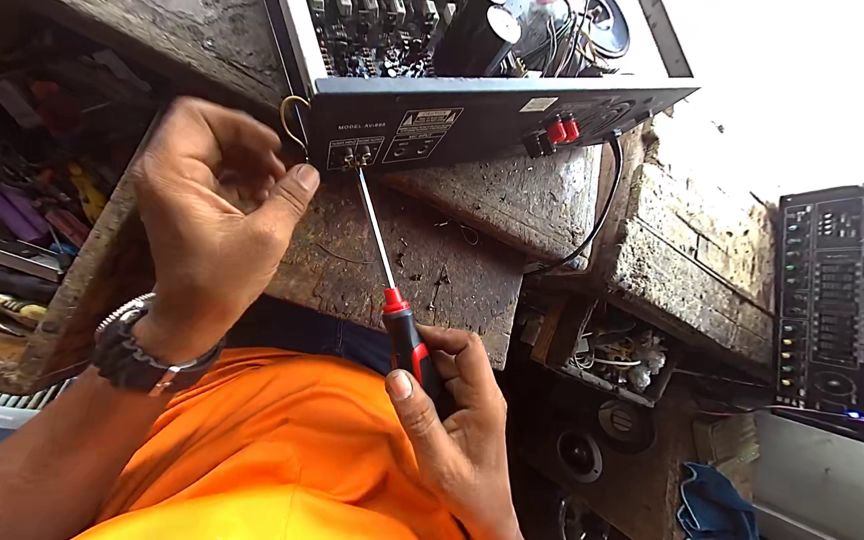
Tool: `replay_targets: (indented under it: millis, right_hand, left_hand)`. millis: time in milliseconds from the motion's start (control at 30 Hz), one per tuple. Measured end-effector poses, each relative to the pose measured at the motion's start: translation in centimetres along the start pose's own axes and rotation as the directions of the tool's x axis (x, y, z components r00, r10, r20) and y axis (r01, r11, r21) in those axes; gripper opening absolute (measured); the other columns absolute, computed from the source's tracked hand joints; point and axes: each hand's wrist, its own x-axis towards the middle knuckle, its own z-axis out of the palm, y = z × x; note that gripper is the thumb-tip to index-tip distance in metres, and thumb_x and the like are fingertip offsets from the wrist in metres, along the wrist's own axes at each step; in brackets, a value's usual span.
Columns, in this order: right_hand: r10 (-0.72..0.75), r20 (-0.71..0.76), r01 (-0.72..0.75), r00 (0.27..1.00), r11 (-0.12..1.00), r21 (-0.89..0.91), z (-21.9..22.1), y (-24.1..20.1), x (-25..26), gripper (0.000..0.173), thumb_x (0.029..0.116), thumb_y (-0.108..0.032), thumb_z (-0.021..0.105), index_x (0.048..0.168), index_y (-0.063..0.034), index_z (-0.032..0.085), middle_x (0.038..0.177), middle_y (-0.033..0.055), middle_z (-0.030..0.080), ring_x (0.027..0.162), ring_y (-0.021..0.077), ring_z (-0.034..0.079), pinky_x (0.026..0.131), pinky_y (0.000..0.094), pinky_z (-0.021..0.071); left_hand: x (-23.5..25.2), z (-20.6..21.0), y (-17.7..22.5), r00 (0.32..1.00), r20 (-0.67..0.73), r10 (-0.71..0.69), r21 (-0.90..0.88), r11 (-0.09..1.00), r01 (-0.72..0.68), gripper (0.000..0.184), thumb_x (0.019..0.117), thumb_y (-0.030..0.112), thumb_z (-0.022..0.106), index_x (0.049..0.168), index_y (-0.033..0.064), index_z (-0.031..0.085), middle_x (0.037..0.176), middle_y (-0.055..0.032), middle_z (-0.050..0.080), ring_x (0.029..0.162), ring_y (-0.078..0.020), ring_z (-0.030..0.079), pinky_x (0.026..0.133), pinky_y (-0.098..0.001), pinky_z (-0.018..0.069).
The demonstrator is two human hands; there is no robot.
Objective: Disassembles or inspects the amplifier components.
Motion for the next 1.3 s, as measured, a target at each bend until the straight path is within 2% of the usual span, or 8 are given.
replay_targets:
  millis: [133, 433, 633, 733, 867, 967, 1067, 1300]
  right_hand:
    - [0.150, 0.083, -0.168, 0.985, 0.942, 0.291, -0.1, -0.3, 0.2, 0.050, 0.0935, -0.017, 0.075, 0.125, 0.0104, 0.048, 0.094, 0.0153, 0.067, 0.069, 0.0112, 0.064, 0.056, 0.0226, 0.0560]
    - [0.327, 0.406, -0.520, 0.854, 0.506, 0.688, -1.9, 0.6, 0.8, 0.045, 0.1099, -0.033, 0.040, 0.127, 0.0072, 0.052, 0.093, 0.0208, 0.068, 0.059, 0.0144, 0.063, 0.049, 0.0236, 0.0518]
    - [0.349, 0.503, -0.604, 0.791, 0.314, 0.733, -1.7, 1.9, 1.3, 0.039, 0.1015, -0.034, 0.064, 0.119, -0.0004, 0.052, 0.086, 0.0101, 0.060, 0.054, 0.0090, 0.055, 0.044, 0.0188, 0.0444]
    - [0.310, 0.555, -0.630, 0.772, 0.263, 0.730, -1.9, 2.5, 1.7, 0.035, 0.1029, -0.034, 0.060, 0.109, 0.0008, 0.058, 0.081, 0.0130, 0.065, 0.055, 0.0132, 0.061, 0.048, 0.0232, 0.0507]
    - [0.234, 0.663, -0.703, 0.711, 0.225, 0.674, -2.5, 2.8, 2.5, 0.054, 0.1073, -0.045, 0.045, 0.120, 0.0045, 0.062, 0.088, 0.0166, 0.069, 0.061, 0.0166, 0.066, 0.053, 0.0268, 0.0547]
    - [0.313, 0.618, -0.687, 0.722, 0.209, 0.696, -2.6, 2.8, 2.5, 0.053, 0.1017, -0.047, 0.058, 0.126, 0.0005, 0.057, 0.093, 0.0127, 0.063, 0.060, 0.0140, 0.060, 0.049, 0.0238, 0.0515]
    - [0.345, 0.562, -0.650, 0.752, 0.240, 0.722, -2.4, 2.9, 2.6, 0.035, 0.1013, -0.033, 0.064, 0.110, 0.0008, 0.057, 0.088, 0.0140, 0.063, 0.058, 0.0158, 0.062, 0.050, 0.0253, 0.0537]
    - [0.276, 0.692, -0.743, 0.667, 0.189, 0.642, -1.7, 2.6, 3.1, 0.060, 0.1055, -0.054, 0.045, 0.121, 0.0015, 0.063, 0.087, 0.0159, 0.069, 0.061, 0.0189, 0.066, 0.053, 0.0294, 0.0561]
  left_hand:
    - [2.3, -0.2, -0.4, 0.983, 0.172, 0.065, -0.072, 0.996, -0.054, 0.064, 0.0864, 0.010, 0.075, 0.139, 0.0038, 0.039, 0.136, -0.0116, 0.056, 0.097, -0.0186, 0.068, 0.074, -0.0307, 0.0620]
    - [4.0, 0.3, -0.5, 0.947, 0.320, 0.018, -0.181, 0.983, 0.042, 0.028, 0.0978, 0.007, 0.066, 0.125, 0.0076, 0.061, 0.107, 0.0026, 0.072, 0.070, -0.0013, 0.061, 0.055, -0.0153, 0.0493]
    - [4.1, 0.2, -0.6, 0.949, 0.315, 0.011, -0.167, 0.985, 0.043, 0.017, 0.0981, 0.008, 0.066, 0.115, 0.0095, 0.065, 0.100, 0.0037, 0.072, 0.055, -0.0006, 0.053, 0.043, -0.0160, 0.0417]
    - [4.0, 0.3, -0.9, 0.954, 0.296, 0.053, -0.147, 0.989, -0.010, 0.017, 0.0987, 0.011, 0.066, 0.115, 0.0090, 0.066, 0.101, 0.0049, 0.070, 0.063, 0.0015, 0.055, 0.051, -0.0153, 0.0439]
    - [3.7, 0.8, -1.2, 0.962, 0.246, 0.117, -0.132, 0.987, -0.087, 0.018, 0.0994, 0.010, 0.064, 0.117, 0.0063, 0.065, 0.109, 0.0021, 0.071, 0.086, 0.0002, 0.066, 0.072, -0.0158, 0.0561]
    - [3.5, 0.9, -1.3, 0.964, 0.221, 0.145, -0.148, 0.982, -0.114, 0.019, 0.0993, 0.007, 0.064, 0.118, 0.0034, 0.065, 0.112, -0.0004, 0.071, 0.099, -0.0022, 0.069, 0.086, -0.0186, 0.0597]
    - [3.6, 1.0, -1.4, 0.965, 0.218, 0.147, -0.161, 0.980, -0.114, 0.019, 0.0988, 0.006, 0.064, 0.117, 0.0028, 0.065, 0.112, -0.0013, 0.071, 0.101, -0.0041, 0.070, 0.088, -0.0203, 0.0603]
    - [3.7, 0.8, -1.6, 0.957, 0.225, 0.185, -0.127, 0.979, -0.160, 0.018, 0.0992, 0.008, 0.064, 0.116, 0.0039, 0.066, 0.111, -0.0003, 0.072, 0.099, -0.0015, 0.069, 0.088, -0.0187, 0.0587]
